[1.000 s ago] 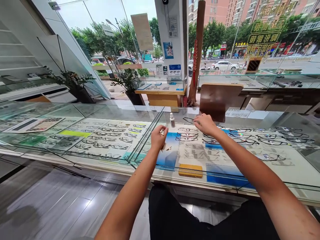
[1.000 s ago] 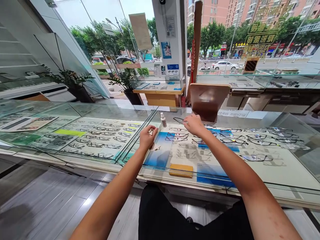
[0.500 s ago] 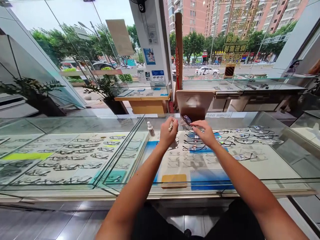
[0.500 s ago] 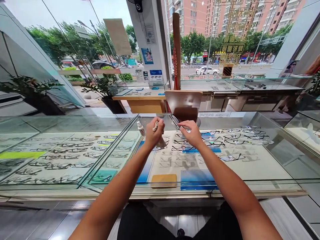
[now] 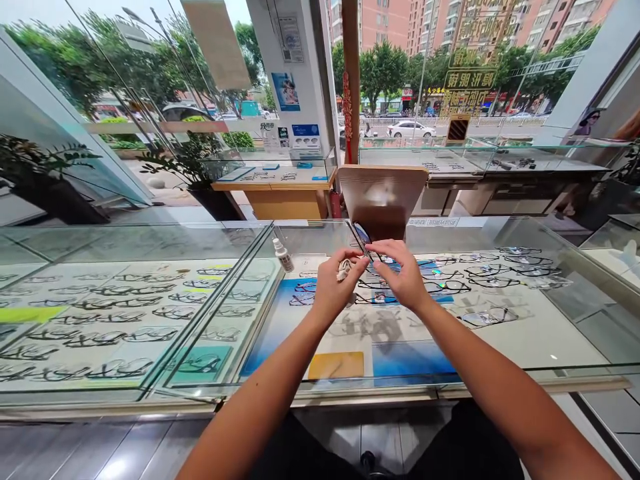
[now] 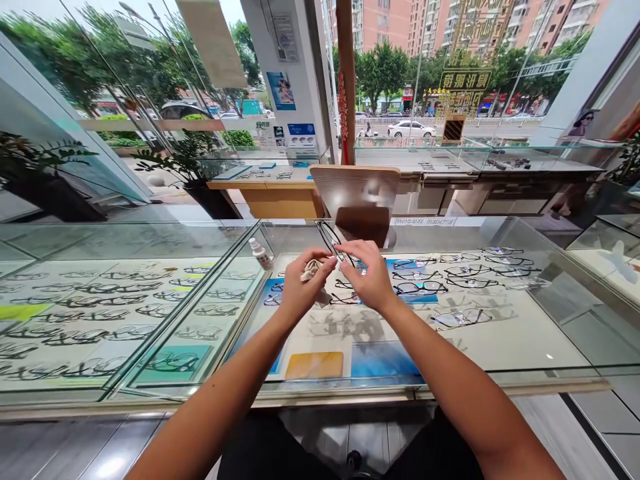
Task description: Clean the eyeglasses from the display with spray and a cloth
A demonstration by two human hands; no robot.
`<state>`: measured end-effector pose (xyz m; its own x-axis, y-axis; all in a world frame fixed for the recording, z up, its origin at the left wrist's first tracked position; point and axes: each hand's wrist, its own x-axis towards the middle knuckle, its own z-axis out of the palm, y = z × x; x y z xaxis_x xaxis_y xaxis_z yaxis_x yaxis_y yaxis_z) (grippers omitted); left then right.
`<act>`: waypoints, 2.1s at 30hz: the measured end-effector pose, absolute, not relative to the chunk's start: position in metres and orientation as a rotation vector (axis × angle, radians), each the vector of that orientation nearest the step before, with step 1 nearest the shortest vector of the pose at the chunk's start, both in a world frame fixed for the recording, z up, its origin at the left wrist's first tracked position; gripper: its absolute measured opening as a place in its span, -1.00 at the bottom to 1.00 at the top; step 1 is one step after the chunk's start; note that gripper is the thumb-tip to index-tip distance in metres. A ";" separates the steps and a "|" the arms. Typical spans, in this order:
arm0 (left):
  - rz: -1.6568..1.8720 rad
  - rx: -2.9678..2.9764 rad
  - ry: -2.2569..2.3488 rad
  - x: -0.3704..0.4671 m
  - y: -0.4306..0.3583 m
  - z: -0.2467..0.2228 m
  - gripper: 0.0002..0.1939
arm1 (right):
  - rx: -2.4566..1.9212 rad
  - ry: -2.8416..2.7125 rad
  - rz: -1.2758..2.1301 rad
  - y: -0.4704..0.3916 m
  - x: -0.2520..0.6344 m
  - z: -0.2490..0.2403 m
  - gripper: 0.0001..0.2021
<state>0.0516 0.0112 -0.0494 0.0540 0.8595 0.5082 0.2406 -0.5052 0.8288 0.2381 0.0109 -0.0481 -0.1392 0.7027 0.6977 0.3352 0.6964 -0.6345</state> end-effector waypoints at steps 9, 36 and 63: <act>1.403 1.765 1.089 0.045 0.017 -0.048 -0.61 | -0.810 -1.800 0.317 0.005 0.228 -0.053 -0.68; 1.391 1.359 1.087 0.011 0.039 -0.024 -0.78 | -0.800 -2.246 -0.316 -0.001 0.236 -0.042 -0.86; 1.347 2.348 0.914 0.028 0.023 -0.042 -0.62 | -0.631 -1.313 1.263 0.006 0.249 -0.022 -0.75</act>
